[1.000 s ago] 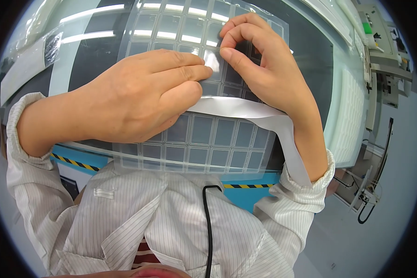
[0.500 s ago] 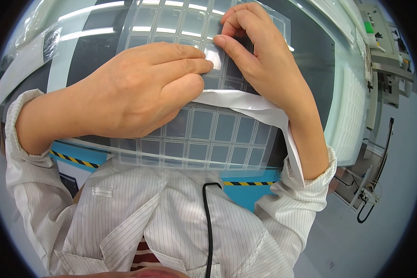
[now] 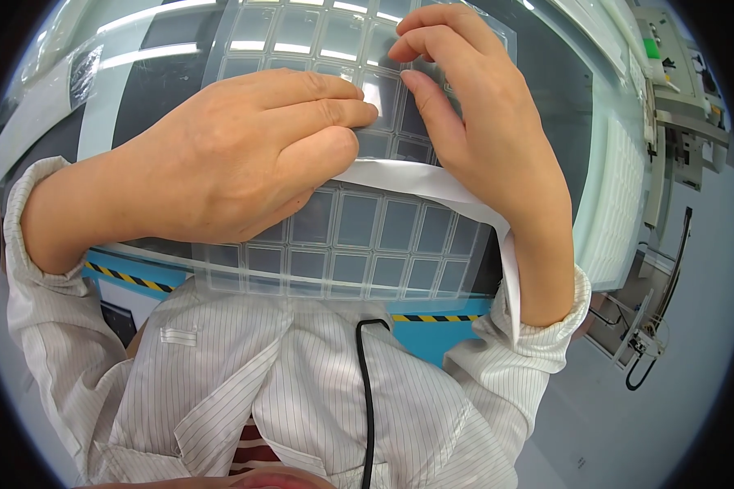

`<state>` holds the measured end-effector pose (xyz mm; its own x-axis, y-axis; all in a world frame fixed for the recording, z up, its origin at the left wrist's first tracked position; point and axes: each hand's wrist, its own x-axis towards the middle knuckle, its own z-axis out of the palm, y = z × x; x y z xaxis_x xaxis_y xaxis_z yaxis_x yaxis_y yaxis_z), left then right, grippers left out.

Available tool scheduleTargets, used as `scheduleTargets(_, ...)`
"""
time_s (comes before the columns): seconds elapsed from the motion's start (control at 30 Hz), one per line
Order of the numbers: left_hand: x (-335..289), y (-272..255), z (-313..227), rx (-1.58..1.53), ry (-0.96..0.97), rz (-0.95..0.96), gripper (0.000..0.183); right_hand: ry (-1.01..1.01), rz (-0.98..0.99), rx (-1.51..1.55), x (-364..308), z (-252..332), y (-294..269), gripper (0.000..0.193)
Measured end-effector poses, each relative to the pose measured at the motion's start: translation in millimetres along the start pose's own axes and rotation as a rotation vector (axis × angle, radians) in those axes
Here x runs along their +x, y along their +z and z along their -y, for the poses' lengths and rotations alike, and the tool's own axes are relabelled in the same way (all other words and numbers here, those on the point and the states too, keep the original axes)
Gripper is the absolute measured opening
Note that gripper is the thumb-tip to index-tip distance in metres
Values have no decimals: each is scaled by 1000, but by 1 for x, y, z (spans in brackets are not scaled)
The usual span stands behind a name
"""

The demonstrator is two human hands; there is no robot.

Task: Sorting small white strips and placing them into a plastic grid tray for assembly.

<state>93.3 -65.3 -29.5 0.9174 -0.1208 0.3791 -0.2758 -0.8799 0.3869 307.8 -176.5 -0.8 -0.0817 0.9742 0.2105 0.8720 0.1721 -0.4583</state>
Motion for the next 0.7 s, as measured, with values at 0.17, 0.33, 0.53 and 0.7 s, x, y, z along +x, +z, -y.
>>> scheduleTargets(0.17, 7, -3, 3, -12, -3, 9, 19, -31, 29, -58, 1, -7, -4, 16)
scheduleTargets(0.33, 8, -1, 4, -10, -2, -9, 22, 26, 55, 34, 0, -12, -3, 11)
scheduleTargets(0.53, 8, -1, 4, -7, 1, -16, 25, 74, 78, 105, 2, -17, -3, 6)
scheduleTargets(0.7, 8, -1, 2, -8, -1, -6, 24, 82, 79, 126, -1, -17, -3, 5)
